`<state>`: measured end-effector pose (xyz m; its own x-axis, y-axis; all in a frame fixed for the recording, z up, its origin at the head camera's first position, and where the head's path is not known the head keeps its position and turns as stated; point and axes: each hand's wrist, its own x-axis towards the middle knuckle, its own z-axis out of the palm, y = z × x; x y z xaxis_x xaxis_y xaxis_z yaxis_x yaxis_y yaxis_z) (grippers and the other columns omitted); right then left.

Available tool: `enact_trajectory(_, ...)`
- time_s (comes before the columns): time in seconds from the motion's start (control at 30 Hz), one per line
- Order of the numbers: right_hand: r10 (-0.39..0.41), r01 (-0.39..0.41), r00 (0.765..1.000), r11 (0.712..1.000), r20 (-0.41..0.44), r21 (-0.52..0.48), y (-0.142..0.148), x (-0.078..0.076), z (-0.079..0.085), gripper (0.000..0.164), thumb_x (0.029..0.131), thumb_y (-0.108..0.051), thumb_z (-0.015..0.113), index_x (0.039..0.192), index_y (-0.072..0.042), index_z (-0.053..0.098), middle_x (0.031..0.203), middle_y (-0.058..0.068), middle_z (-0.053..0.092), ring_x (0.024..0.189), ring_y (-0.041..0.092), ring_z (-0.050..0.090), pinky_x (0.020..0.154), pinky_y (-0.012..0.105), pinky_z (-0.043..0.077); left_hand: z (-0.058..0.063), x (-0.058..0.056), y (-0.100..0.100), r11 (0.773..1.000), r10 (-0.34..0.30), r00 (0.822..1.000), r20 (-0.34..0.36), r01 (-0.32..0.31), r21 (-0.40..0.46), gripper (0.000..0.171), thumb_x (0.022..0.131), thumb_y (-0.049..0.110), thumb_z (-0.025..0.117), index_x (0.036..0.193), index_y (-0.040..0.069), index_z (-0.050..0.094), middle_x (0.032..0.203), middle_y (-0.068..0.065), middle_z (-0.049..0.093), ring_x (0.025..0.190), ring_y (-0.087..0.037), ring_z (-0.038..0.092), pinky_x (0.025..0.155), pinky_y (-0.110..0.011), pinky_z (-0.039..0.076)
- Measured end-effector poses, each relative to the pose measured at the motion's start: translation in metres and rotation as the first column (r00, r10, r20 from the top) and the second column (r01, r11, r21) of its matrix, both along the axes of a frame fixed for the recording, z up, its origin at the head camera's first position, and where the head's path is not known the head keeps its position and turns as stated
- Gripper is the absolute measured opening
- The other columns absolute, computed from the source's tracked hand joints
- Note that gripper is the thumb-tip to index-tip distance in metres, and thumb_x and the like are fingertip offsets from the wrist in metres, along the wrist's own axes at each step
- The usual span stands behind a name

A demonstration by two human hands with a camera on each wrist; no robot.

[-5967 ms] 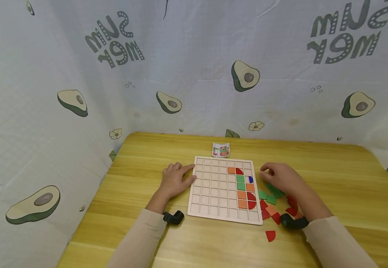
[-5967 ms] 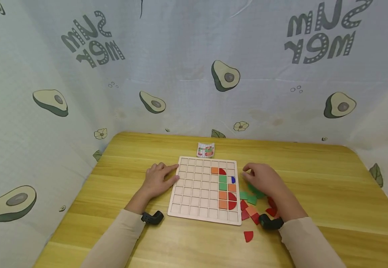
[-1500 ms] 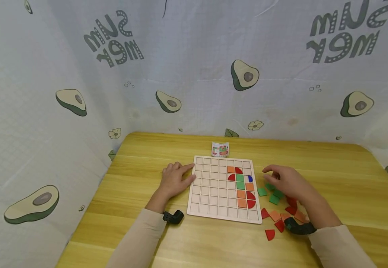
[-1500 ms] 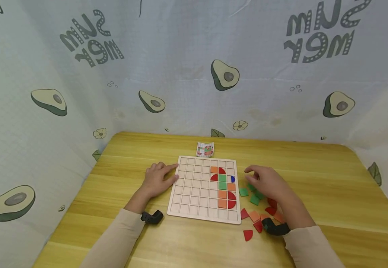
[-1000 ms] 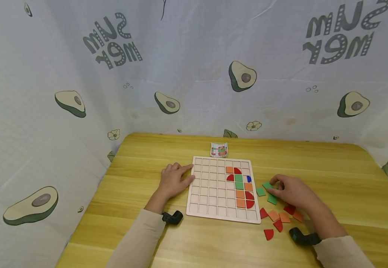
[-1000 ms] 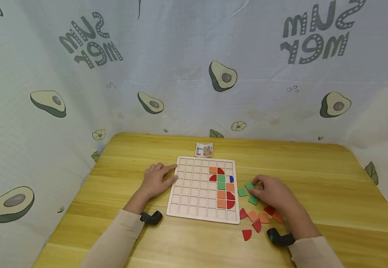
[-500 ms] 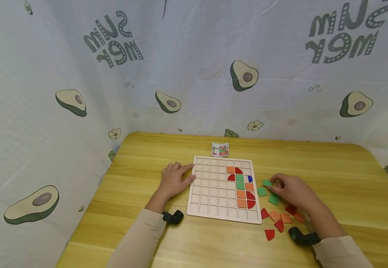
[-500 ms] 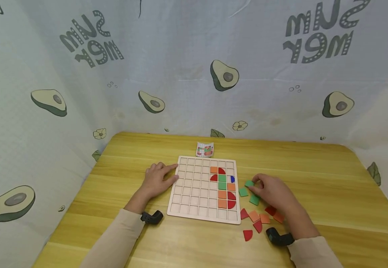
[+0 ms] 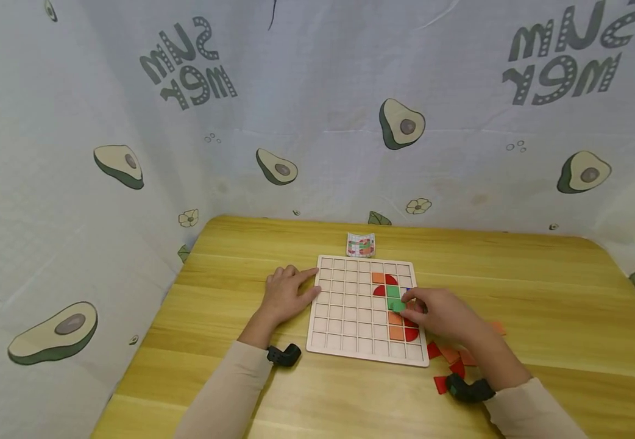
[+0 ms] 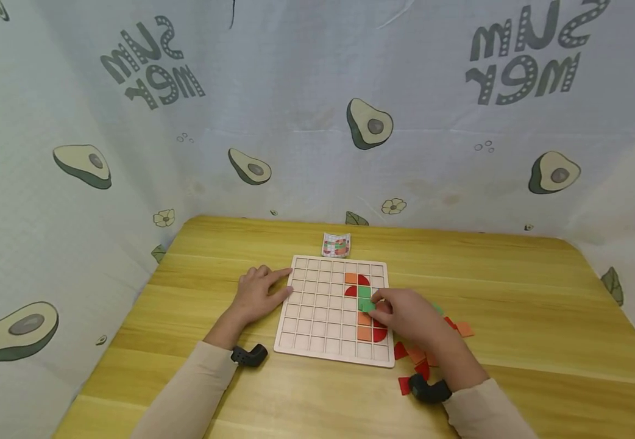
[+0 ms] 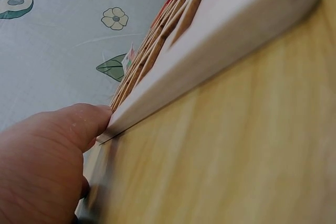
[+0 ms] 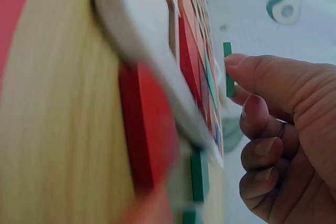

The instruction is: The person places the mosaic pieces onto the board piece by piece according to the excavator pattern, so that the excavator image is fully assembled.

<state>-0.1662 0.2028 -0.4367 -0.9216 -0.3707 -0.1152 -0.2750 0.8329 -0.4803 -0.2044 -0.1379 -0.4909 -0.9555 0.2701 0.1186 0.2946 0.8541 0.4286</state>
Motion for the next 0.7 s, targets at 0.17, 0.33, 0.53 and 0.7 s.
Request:
enact_trajectory(0.17,0.031,-0.030,0.999,0.999,0.019,-0.010,-0.018,-0.004,-0.003,0.024,0.095,-0.033,0.073,0.108,-0.013,0.071,0.070,-0.005,0.050,0.063,0.010,0.044,0.058,0.024,0.037,0.000,0.000,0.000,1.000,-0.004,1.000,-0.005,0.004,-0.005,0.051,0.100,0.051,0.058,0.146,0.031,0.058,0.102,-0.003,0.057,0.086,-0.019,0.040,0.079,-0.037,0.028)
enact_trajectory(0.33,0.013,-0.012,1.000,1.000,0.026,-0.016,-0.028,-0.010,-0.009,0.026,0.094,-0.033,0.074,0.110,-0.014,0.072,0.068,-0.003,0.049,0.061,0.011,0.045,0.057,0.025,0.036,0.000,-0.001,0.000,1.000,-0.006,1.000,-0.014,0.006,-0.008,0.051,0.100,0.052,0.058,0.146,0.031,0.058,0.102,-0.003,0.057,0.086,-0.019,0.040,0.079,-0.036,0.029)
enact_trajectory(0.53,-0.016,0.016,1.000,1.000,0.006,-0.012,-0.035,-0.013,-0.016,0.024,0.093,-0.030,0.075,0.110,-0.014,0.072,0.068,-0.002,0.049,0.060,0.013,0.045,0.055,0.026,0.035,0.000,0.000,0.001,1.000,-0.003,1.000,-0.012,0.003,-0.006,0.051,0.099,0.051,0.058,0.145,0.031,0.059,0.100,-0.002,0.057,0.086,-0.018,0.040,0.078,-0.036,0.029)
enact_trajectory(0.7,-0.040,0.040,0.999,0.999,0.002,-0.013,-0.036,-0.014,-0.018,0.025,0.092,-0.029,0.076,0.110,-0.013,0.071,0.069,-0.001,0.050,0.061,0.014,0.045,0.056,0.026,0.035,0.000,-0.001,0.001,1.000,0.007,1.000,-0.003,-0.007,-0.012,0.051,0.099,0.052,0.058,0.146,0.031,0.059,0.101,-0.002,0.057,0.087,-0.019,0.041,0.079,-0.036,0.029)
